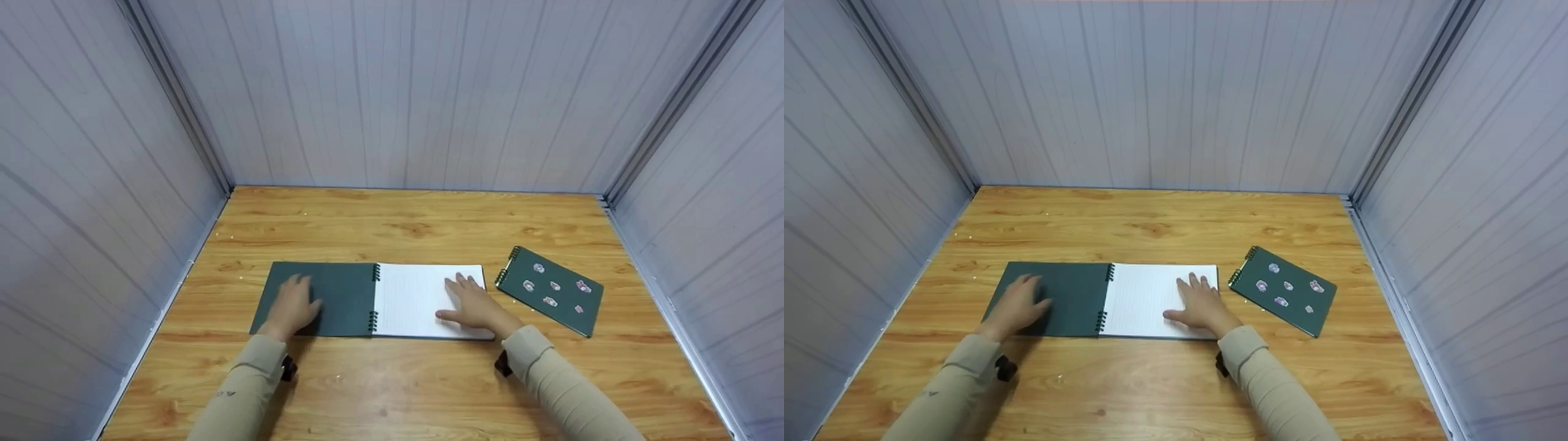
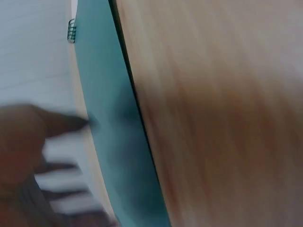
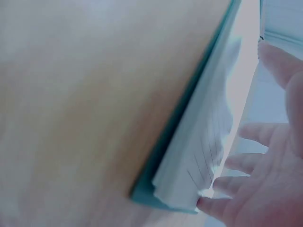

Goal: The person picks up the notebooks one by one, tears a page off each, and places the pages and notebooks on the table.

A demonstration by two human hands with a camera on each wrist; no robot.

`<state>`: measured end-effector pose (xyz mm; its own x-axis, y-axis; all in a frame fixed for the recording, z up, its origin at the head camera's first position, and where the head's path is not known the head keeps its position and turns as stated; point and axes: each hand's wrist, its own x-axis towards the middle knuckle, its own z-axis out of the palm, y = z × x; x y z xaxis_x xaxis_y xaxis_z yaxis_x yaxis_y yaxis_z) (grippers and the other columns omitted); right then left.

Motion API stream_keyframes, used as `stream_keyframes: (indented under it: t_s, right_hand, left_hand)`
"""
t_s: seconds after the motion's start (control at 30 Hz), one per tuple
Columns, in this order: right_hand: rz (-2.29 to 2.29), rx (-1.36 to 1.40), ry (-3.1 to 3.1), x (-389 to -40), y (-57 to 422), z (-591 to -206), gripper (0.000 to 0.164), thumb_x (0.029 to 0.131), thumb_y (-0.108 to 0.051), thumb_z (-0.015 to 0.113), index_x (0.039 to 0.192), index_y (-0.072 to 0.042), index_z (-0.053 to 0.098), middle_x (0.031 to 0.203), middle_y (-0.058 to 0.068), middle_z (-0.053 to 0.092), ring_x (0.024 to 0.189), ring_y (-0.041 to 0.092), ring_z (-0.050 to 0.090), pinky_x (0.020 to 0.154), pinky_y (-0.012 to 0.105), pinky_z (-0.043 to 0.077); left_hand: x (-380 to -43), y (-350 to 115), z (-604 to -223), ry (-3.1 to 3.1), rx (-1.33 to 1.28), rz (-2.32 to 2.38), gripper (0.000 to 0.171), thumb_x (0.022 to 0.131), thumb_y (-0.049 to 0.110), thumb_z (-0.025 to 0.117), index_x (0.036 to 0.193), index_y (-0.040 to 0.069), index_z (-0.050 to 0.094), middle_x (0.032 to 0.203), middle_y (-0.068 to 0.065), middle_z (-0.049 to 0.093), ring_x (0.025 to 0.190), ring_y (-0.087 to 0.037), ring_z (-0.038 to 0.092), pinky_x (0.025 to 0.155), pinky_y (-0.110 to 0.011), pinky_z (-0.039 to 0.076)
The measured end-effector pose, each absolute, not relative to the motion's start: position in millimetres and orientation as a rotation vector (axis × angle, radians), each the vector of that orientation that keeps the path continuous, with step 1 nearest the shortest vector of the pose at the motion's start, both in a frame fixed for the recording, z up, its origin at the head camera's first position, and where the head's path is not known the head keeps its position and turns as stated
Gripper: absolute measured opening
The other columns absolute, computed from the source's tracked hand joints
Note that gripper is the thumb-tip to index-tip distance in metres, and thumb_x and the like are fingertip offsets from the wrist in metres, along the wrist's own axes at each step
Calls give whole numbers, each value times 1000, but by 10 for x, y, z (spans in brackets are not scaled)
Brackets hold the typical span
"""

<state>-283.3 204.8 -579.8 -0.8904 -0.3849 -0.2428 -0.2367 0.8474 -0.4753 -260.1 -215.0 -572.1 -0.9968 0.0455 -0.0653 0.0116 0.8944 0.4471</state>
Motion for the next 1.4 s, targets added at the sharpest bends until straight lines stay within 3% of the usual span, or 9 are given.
stream_keyframes:
  t_s: [0.1,0.3,0.57,0.8,1.1,1.4]
  right_hand:
    - [-693,-398,2718,-2909,2085,-5784,96,101,-53,74,170,-1,31,179,30,17,167,52,10,135,66,15]
    - [-631,-287,2773,-3060,2157,-5849,103,101,-56,72,170,4,25,178,32,17,168,49,11,136,63,17]
    - [-595,-300,2770,-3081,2187,-5919,100,105,-49,69,167,13,21,176,35,17,168,48,13,137,58,15]
    - [-568,-277,2755,-3036,2193,-5935,98,106,-46,69,167,14,21,176,34,18,168,47,14,137,60,15]
    - [-533,-265,2748,-3040,2174,-5921,97,107,-45,68,167,13,20,177,33,16,168,46,12,137,62,12]
    - [-511,-278,2757,-3043,2146,-5859,96,107,-43,69,167,14,20,176,34,19,168,47,13,136,65,11]
  left_hand:
    - [-2750,-1952,-5757,2959,253,703,61,108,26,68,158,-5,49,168,-31,41,158,-50,37,129,-65,35]
    - [-2982,-1634,-5807,2953,453,509,62,111,33,63,161,0,49,170,-26,43,161,-48,34,131,-64,32]
    - [-3088,-1521,-5903,2915,452,391,62,113,36,58,166,6,44,175,-22,36,165,-48,26,131,-67,29]
    - [-3044,-1521,-5931,2858,451,417,64,114,37,55,167,5,41,176,-23,32,164,-51,24,131,-68,27]
    - [-2998,-1525,-5871,2838,486,389,77,110,53,59,167,4,42,177,-24,31,164,-52,25,131,-68,27]
    - [-2989,-1531,-5829,2845,466,408,78,109,52,61,166,3,42,176,-25,32,164,-52,25,131,-69,27]
